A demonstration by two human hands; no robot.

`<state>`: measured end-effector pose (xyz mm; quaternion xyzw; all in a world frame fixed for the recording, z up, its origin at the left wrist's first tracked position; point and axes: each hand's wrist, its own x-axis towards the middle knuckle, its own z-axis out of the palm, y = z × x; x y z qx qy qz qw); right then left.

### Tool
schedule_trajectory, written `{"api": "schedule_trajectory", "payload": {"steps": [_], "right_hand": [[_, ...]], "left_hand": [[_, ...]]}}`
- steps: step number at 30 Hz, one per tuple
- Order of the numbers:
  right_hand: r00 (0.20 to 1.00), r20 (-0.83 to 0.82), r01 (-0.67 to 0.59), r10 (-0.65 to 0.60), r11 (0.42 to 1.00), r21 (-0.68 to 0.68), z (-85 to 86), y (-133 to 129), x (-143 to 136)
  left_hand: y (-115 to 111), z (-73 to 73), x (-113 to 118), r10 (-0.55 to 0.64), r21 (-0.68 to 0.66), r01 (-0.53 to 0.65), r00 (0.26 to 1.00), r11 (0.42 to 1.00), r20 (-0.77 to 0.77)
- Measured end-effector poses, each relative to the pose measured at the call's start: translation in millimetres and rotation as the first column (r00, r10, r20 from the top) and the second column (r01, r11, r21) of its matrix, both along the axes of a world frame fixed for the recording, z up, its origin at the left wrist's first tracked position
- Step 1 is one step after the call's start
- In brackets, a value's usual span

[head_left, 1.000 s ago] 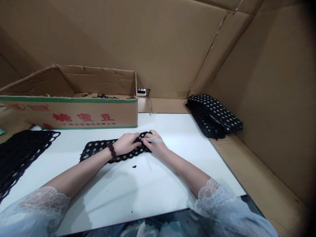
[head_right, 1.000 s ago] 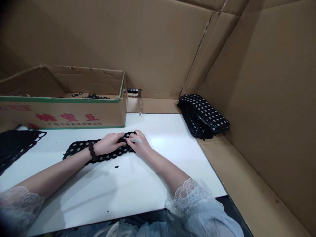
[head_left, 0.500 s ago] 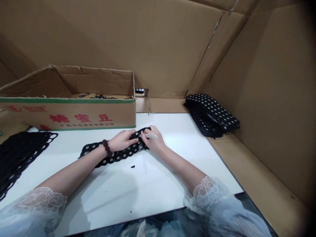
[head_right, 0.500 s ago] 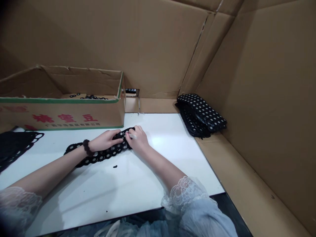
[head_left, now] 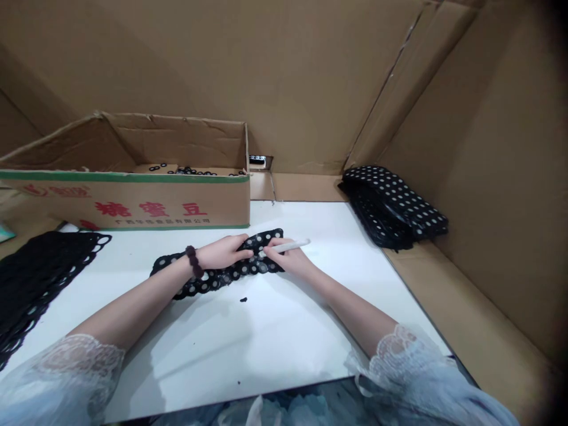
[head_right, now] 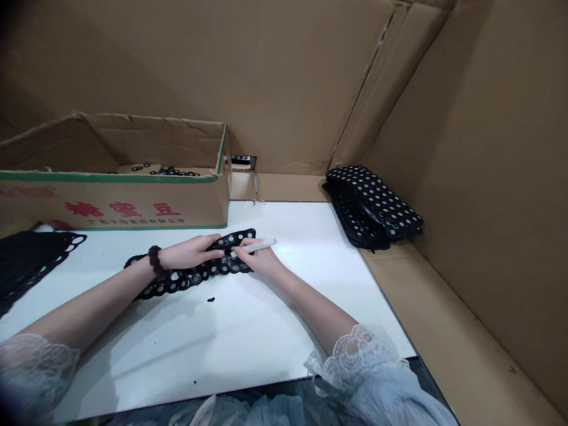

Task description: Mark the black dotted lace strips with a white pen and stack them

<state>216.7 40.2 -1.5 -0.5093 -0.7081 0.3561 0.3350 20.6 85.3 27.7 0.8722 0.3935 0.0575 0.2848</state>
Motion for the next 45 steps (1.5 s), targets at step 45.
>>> {"api": "schedule_trajectory", "payload": {"steps": [45], "right_hand": [[0.991, 0.12, 0.02, -0.056, 0.958, 0.285, -5.0, 7, -17]], "left_hand": [[-10, 2.0, 6, 0.046, -0.237, 0.016, 0.965, 0.971, 0.257]]}}
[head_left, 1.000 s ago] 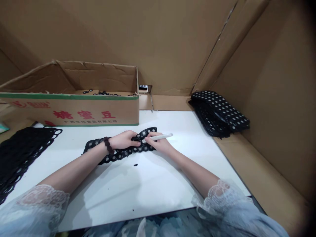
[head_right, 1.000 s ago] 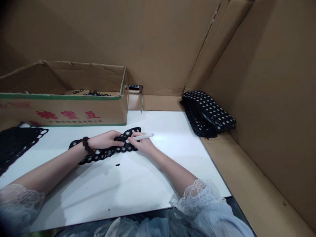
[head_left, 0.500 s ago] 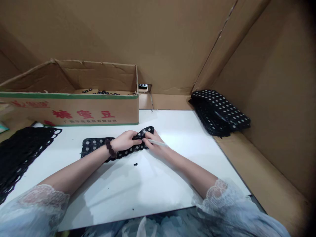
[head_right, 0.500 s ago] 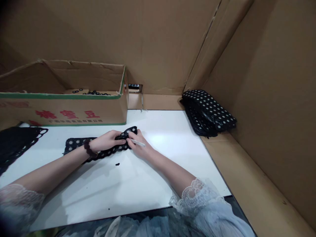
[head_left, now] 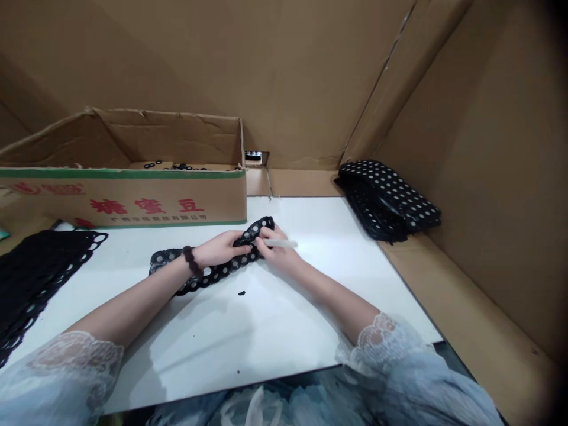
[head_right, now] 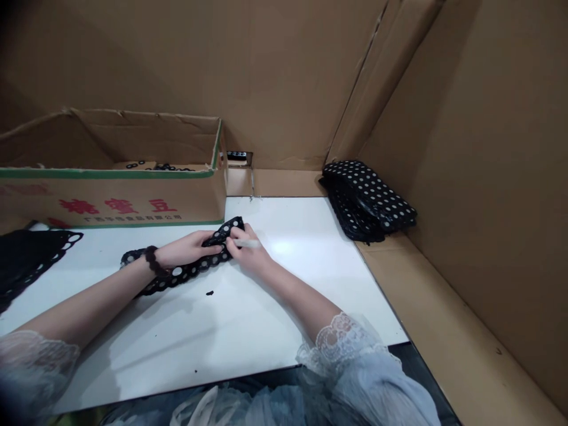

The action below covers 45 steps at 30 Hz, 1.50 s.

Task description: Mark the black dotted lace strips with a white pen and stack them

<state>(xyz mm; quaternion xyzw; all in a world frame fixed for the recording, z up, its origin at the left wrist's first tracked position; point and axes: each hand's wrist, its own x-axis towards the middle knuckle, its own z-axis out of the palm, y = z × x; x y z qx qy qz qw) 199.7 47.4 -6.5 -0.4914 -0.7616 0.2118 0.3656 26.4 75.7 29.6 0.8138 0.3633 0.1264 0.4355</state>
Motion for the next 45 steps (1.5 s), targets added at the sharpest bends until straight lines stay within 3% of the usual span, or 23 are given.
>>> {"api": "schedule_trajectory", "payload": {"steps": [4, 7, 15, 24, 32, 38, 45], "right_hand": [[0.979, -0.162, -0.166, 0.122, 0.941, -0.295, 7.9, -2, 16], [0.971, -0.176, -0.215, 0.162, 0.913, -0.348, 12.3, -6, 22], [0.971, -0.175, -0.201, 0.16, 0.949, -0.244, 6.1, -5, 18], [0.957, -0.143, -0.28, 0.251, 0.928, -0.245, 8.7, -8, 16], [0.977, 0.036, -0.2, 0.21, 0.961, -0.191, 13.1, -12, 13], [0.958, 0.229, -0.179, 0.174, 0.984, 0.002, -2.0, -3, 7], [0.935, 0.356, -0.064, -0.009, 0.979, 0.193, -18.4, 8, -4]], "left_hand": [[0, -1.7, 2, 0.082, 0.077, -0.072, 0.987, 0.994, -0.136], [-1, 0.8, 2, 0.109, 0.066, -0.1, 0.983, 0.993, -0.146], [3, 3.6, 0, -0.043, -0.137, 0.017, 0.98, 0.99, -0.195], [3, 1.4, 0, 0.028, -0.149, -0.066, 0.969, 0.987, -0.246], [0, 3.9, 2, 0.027, -0.112, -0.054, 0.974, 0.992, -0.224], [-6, -2.2, 5, 0.142, -0.109, -0.164, 0.973, 0.98, -0.184], [-7, -8.0, 7, 0.218, -0.089, -0.231, 0.967, 0.969, -0.136]]}}
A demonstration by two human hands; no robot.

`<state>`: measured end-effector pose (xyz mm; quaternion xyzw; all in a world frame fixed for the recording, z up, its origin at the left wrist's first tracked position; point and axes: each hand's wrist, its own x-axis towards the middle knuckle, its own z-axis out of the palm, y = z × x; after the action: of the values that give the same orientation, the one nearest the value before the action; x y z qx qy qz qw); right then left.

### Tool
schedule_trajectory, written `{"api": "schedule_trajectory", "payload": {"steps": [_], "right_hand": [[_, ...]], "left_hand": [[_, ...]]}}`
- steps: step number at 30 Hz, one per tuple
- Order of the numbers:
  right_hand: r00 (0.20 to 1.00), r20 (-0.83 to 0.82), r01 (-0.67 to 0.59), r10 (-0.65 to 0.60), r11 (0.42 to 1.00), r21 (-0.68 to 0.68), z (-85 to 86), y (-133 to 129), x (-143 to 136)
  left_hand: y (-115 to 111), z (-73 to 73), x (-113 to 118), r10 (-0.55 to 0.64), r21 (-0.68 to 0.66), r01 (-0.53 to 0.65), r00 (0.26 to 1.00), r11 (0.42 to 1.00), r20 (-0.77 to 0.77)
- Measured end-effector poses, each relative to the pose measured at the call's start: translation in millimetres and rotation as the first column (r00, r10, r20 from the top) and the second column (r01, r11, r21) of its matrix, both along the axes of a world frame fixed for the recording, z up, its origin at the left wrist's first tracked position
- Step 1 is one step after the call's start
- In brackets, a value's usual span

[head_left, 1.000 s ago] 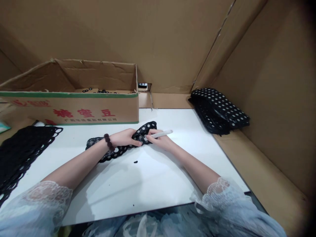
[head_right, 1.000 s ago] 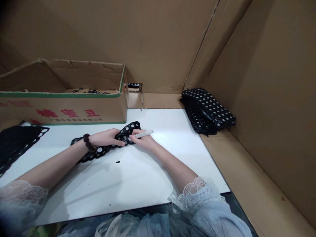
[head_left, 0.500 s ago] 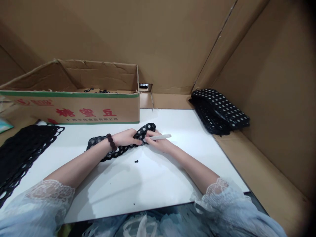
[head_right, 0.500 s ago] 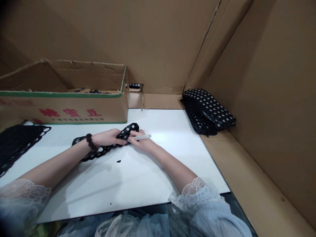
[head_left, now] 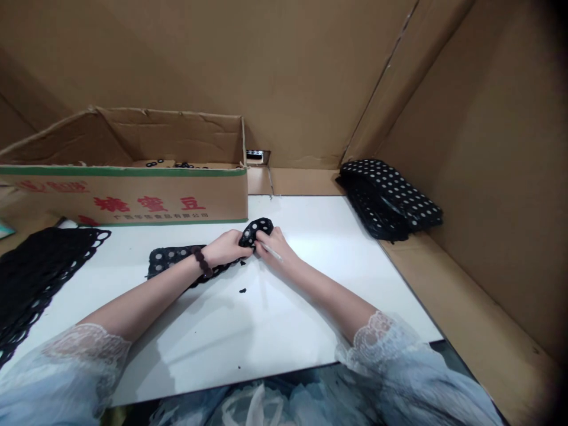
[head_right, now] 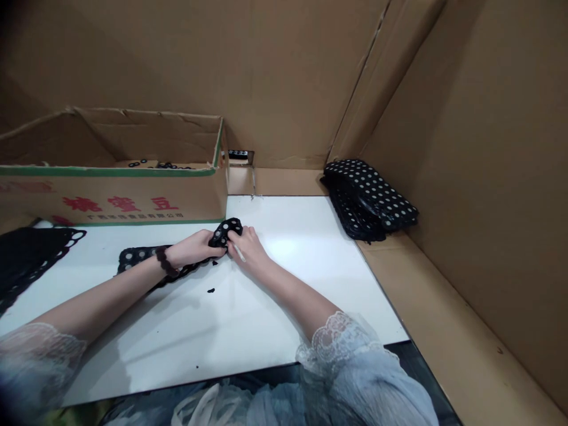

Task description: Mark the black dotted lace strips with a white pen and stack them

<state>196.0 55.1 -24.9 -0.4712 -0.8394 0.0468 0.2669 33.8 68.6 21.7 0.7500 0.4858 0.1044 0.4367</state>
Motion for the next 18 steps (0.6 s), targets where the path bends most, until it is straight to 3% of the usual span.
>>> {"api": "schedule_trajectory", "payload": {"steps": [4, 8, 11, 14, 16, 18], "right_hand": [[0.996, -0.05, 0.071, -0.073, 0.996, -0.049, 7.1, -1, -1], [0.97, -0.219, 0.047, -0.103, 0.968, -0.246, 14.7, -8, 5], [0.938, -0.339, -0.065, -0.076, 0.92, -0.387, 18.6, -12, 13], [0.912, -0.4, -0.125, -0.092, 0.866, -0.484, 23.5, -15, 20], [0.905, -0.408, -0.132, -0.121, 0.831, -0.54, 27.6, -16, 24], [0.903, -0.41, -0.154, -0.126, 0.796, -0.585, 31.6, -15, 28]], "left_hand": [[4, 5.1, -2, -0.096, 0.005, 0.096, 0.995, 0.995, -0.005], [9, 9.4, -3, -0.212, 0.096, 0.228, 0.965, 0.969, -0.152], [13, 11.6, -6, -0.192, 0.207, 0.245, 0.95, 0.947, -0.246], [19, 13.7, -17, -0.096, 0.337, 0.261, 0.895, 0.905, -0.435], [24, 15.0, -28, -0.043, 0.346, 0.273, 0.837, 0.898, -0.546], [29, 16.5, -38, -0.079, 0.288, 0.303, 0.801, 0.908, -0.593]]}}
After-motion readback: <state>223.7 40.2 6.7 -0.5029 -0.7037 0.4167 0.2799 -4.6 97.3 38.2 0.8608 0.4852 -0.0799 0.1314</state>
